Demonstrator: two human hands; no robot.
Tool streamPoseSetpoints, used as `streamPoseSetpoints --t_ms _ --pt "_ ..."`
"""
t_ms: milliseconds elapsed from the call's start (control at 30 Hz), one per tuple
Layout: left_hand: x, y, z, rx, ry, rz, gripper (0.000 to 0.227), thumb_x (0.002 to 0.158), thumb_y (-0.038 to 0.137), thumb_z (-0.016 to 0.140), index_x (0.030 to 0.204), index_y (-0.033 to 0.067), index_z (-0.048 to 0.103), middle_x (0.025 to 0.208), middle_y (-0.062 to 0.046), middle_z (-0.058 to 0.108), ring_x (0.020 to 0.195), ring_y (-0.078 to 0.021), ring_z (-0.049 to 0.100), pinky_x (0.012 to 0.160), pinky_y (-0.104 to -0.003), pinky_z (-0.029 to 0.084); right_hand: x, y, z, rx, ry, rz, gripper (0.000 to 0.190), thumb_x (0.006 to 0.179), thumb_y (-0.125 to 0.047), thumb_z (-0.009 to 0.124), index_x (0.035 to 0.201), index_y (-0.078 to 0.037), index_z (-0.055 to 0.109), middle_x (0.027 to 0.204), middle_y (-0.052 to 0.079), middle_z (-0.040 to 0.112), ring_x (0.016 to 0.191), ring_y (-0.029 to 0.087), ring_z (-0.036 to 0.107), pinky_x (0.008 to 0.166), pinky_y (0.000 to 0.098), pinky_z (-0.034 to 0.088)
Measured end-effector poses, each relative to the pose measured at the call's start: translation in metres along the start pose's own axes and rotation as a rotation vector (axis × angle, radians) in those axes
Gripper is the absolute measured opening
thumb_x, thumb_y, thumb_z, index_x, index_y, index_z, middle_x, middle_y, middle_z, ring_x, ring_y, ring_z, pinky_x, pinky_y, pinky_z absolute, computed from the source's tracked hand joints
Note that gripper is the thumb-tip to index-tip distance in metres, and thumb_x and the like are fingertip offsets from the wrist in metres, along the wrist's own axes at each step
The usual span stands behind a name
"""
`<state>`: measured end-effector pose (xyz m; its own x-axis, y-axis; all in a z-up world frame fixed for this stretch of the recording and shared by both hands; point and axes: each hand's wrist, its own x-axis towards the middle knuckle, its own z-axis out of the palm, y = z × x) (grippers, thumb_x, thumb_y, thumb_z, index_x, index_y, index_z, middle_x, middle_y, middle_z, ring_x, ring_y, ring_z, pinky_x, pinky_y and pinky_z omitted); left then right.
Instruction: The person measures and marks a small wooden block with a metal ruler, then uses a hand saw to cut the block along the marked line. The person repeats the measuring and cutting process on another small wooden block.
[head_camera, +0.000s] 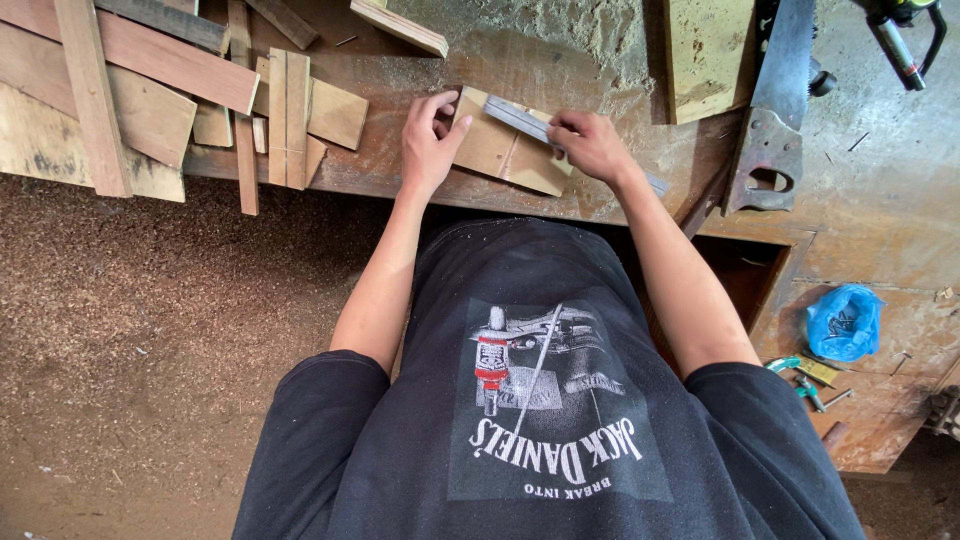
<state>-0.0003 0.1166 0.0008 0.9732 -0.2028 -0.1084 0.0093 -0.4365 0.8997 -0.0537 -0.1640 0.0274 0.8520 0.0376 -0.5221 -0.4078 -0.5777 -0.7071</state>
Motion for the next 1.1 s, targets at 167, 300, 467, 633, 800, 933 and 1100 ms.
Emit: streamPoseSetpoints --t_ms 167,300,467,633,800,933,1100 --pt "0.013 0.0 -0.005 -0.026 -0.04 -0.089 0.029 0.089 0.015 0.078 0.118 0.0109 0.076 0.101 -0.004 0.073 0.071 -0.0109 0.066 0.066 -0.027 0.057 0.027 -0.025 0.015 -0.104 -0.007 0.009 0.023 0.1 -0.024 0.059 0.101 -0.007 0.074 0.077 0.006 0.072 0.071 0.016 0.068 0.075 0.0355 0.054" --pt "0.02 -0.004 -0.005 0.003 -0.003 -0.039 0.024 0.09 0.015 0.079 0.113 0.0083 0.077 0.102 -0.007 0.076 0.076 -0.0145 0.073 0.068 -0.029 0.059 0.034 -0.028 0.016 -0.098 -0.022 0.025 0.023 0.099 -0.025 0.059 0.102 -0.008 0.074 0.077 0.006 0.072 0.071 0.016 0.069 0.076 0.0351 0.054" --pt "0.029 -0.012 0.0 0.006 -0.004 -0.089 0.022 0.09 0.018 0.079 0.109 0.0068 0.076 0.099 -0.005 0.079 0.08 -0.0139 0.076 0.072 -0.028 0.059 0.046 -0.022 0.016 -0.121 -0.051 0.061 0.024 0.098 -0.028 0.062 0.105 -0.01 0.076 0.08 0.006 0.073 0.073 0.016 0.069 0.077 0.0347 0.054" --pt "0.029 0.0 0.003 0.277 -0.171 -0.187 0.065 0.079 0.041 0.087 0.127 0.0061 0.058 0.116 -0.008 0.069 0.098 -0.0223 0.067 0.083 -0.042 0.056 0.047 -0.014 0.012 -0.121 -0.048 0.011 0.024 0.097 -0.028 0.063 0.107 -0.01 0.076 0.083 0.006 0.075 0.073 0.013 0.068 0.075 0.0341 0.054" --pt "-0.007 0.026 0.012 0.581 -0.352 -0.146 0.139 0.048 0.061 0.099 0.147 -0.0012 0.023 0.143 -0.021 0.036 0.133 -0.0357 0.038 0.099 -0.063 0.04 0.037 -0.006 -0.001 0.135 -0.026 0.161 0.023 0.102 -0.024 0.06 0.109 -0.006 0.073 0.08 0.007 0.07 0.062 0.01 0.061 0.057 0.0303 0.05" --pt "-0.01 0.021 0.015 0.669 -0.333 0.024 0.139 0.045 0.052 0.099 0.151 0.0007 0.026 0.148 -0.02 0.033 0.133 -0.0371 0.038 0.098 -0.066 0.038 0.021 0.001 -0.008 0.139 0.079 0.121 0.02 0.102 -0.019 0.06 0.105 -0.003 0.071 0.075 0.003 0.07 0.06 0.008 0.061 0.053 0.0253 0.047" --pt "0.011 -0.008 0.017 0.695 -0.236 0.093 0.11 0.06 0.043 0.093 0.151 0.0168 0.038 0.148 -0.011 0.041 0.135 -0.0299 0.042 0.106 -0.059 0.043 0.004 0.003 -0.008 0.308 0.113 0.241 0.019 0.105 -0.019 0.055 0.109 -0.006 0.067 0.073 0.0 0.066 0.057 0.006 0.058 0.05 0.0246 0.046"
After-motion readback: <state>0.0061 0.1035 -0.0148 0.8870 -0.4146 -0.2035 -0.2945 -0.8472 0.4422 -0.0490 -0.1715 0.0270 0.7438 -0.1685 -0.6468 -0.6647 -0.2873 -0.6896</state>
